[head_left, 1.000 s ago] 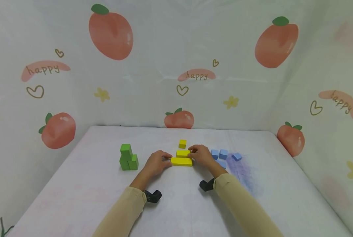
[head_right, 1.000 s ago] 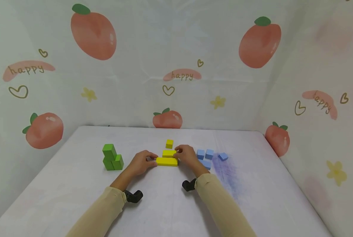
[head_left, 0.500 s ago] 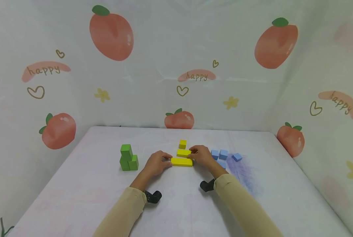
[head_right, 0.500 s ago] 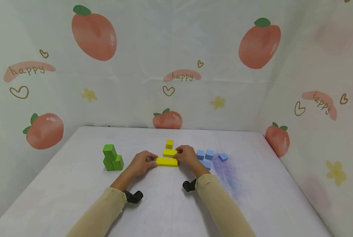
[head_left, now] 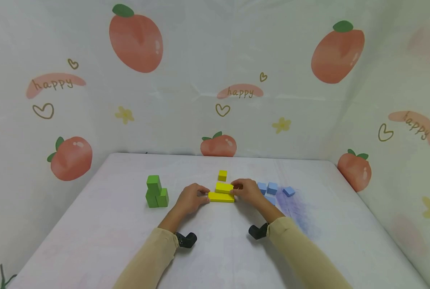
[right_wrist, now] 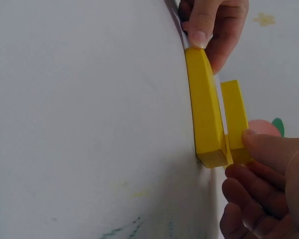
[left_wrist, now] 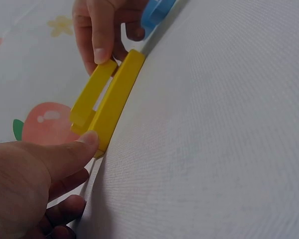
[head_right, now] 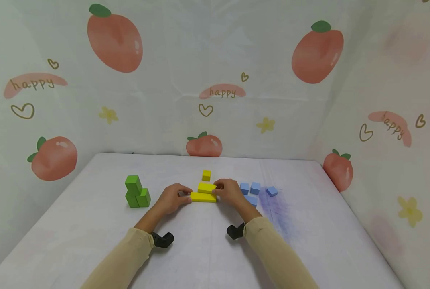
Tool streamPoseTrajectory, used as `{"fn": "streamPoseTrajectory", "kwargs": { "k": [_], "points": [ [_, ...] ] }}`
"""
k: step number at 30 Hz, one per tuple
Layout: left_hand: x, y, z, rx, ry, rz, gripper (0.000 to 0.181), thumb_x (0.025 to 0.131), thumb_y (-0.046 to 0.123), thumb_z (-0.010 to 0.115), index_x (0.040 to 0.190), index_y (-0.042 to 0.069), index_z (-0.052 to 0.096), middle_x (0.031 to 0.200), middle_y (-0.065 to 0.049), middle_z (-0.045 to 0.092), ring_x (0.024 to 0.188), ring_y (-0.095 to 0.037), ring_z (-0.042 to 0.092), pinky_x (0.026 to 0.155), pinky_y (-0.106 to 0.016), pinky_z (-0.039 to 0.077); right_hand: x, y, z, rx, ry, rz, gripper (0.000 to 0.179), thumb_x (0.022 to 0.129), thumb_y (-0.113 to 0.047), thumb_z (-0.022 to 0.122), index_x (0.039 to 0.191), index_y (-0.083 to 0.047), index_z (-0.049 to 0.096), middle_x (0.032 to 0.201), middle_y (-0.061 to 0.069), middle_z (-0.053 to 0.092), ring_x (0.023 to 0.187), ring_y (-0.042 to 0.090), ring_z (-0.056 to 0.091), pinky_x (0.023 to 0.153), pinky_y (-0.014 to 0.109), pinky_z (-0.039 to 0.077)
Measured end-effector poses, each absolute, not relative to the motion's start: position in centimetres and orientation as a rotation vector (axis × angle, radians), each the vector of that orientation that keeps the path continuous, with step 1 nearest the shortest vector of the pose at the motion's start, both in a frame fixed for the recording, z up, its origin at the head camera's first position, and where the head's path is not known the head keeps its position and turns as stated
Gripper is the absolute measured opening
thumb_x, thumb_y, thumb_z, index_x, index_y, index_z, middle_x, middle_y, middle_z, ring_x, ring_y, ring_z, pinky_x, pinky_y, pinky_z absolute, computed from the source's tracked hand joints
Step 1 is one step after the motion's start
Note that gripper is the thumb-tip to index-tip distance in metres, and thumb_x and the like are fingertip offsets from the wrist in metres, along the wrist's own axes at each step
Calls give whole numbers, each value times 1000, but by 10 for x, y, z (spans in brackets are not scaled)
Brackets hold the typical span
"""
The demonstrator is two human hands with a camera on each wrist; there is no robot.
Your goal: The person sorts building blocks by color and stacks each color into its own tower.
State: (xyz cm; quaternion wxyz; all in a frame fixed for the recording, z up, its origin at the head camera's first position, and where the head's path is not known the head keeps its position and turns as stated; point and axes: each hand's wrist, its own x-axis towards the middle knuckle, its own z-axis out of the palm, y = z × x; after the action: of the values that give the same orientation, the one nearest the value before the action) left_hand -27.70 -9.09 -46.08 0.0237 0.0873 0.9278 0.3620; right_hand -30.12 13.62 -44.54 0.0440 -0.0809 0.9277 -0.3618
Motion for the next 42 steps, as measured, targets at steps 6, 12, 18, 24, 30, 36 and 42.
{"fn": "streamPoseTrajectory", "kwargs": {
  "k": [6, 12, 18, 24, 30, 36, 42],
  "points": [
    [-277, -91, -459, 265, 2871, 1109, 28, 84, 17, 76, 112, 15, 72, 103, 0, 62, 110, -25, 56, 101, -46, 42, -295, 137, -446, -337, 2823, -1070, 29, 87, -15, 74, 115, -8, 71, 95, 0, 65, 86, 19, 55, 74, 29, 51],
    [-276, -90, -459, 266, 2871, 1105, 28, 85, 17, 76, 112, 15, 72, 103, 1, 62, 110, -25, 56, 101, -46, 42, -292, 137, -446, -364, 2811, -1077, 29, 87, -15, 74, 115, -9, 71, 98, 0, 65, 87, 18, 57, 73, 28, 52],
    [-276, -90, -459, 254, 2873, 1103, 28, 84, 18, 77, 112, 16, 72, 102, 1, 62, 109, -24, 56, 101, -46, 42, -290, 136, -445, -367, 2795, -1088, 30, 87, -14, 74, 116, -8, 70, 101, 1, 67, 89, 18, 58, 79, 31, 53],
    [-277, -89, -460, 247, 2871, 1113, 28, 84, 18, 77, 112, 16, 72, 103, 1, 62, 110, -25, 56, 101, -47, 42, -289, 135, -447, -367, 2792, -1098, 30, 86, -14, 75, 116, -8, 70, 103, 1, 67, 90, 18, 59, 80, 31, 53],
    [-278, -90, -460, 260, 2876, 1107, 28, 84, 18, 77, 112, 17, 73, 103, 1, 62, 110, -25, 56, 101, -46, 42, -288, 136, -447, -375, 2792, -1106, 30, 86, -14, 75, 115, -7, 70, 106, 3, 67, 90, 18, 59, 79, 31, 53],
    [-279, -90, -458, 250, 2881, 1109, 28, 84, 19, 77, 112, 17, 72, 103, 2, 62, 109, -24, 56, 101, -45, 42, -289, 136, -447, -365, 2783, -1131, 30, 87, -13, 74, 116, -8, 70, 107, 3, 67, 92, 18, 60, 81, 32, 53],
    [-277, -91, -460, 263, 2867, 1118, 28, 84, 18, 77, 112, 16, 72, 103, 2, 62, 109, -24, 56, 101, -46, 42, -286, 136, -446, -353, 2764, -1136, 32, 86, -14, 75, 117, -8, 69, 106, 3, 67, 93, 19, 61, 81, 32, 54]
  ]
}}
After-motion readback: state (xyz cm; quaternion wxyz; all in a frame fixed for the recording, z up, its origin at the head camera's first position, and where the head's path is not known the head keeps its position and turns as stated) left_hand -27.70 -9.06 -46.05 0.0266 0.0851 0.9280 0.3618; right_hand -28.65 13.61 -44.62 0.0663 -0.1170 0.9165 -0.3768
